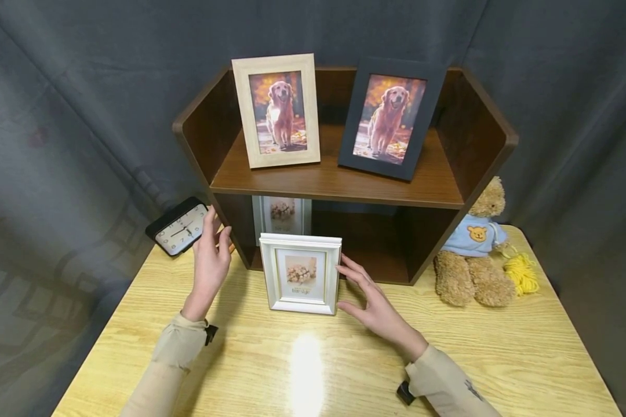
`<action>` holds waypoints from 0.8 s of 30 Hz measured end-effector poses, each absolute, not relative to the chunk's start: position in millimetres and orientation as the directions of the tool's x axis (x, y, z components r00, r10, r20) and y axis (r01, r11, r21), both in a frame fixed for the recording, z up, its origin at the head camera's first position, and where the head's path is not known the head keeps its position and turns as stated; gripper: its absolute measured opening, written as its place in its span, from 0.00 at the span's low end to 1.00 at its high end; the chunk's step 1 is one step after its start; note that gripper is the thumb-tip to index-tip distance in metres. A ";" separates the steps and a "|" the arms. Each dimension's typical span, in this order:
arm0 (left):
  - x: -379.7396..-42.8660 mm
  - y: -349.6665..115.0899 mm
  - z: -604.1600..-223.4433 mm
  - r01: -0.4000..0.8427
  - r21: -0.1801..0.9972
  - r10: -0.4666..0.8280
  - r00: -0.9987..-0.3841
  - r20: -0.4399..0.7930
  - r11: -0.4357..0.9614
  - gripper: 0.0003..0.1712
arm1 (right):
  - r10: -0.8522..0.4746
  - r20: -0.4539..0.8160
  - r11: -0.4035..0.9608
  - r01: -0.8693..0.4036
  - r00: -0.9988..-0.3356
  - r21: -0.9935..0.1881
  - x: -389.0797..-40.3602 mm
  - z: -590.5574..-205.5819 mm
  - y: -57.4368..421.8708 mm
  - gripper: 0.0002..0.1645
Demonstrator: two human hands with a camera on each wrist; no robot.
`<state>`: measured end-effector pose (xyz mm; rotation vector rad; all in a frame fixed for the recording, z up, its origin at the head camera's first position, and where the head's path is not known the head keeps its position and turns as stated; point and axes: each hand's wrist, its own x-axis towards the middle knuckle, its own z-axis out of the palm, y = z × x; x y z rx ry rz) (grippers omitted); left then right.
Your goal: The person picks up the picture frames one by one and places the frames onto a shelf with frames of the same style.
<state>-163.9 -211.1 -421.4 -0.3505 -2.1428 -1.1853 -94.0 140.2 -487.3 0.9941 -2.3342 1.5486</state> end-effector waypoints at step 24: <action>-164.7 -210.1 -422.8 0.520 0.634 -0.076 -0.736 0.673 0.573 0.33 | -0.449 0.373 0.226 -0.507 -0.812 -0.831 -95.8 -493.0 122.7 0.46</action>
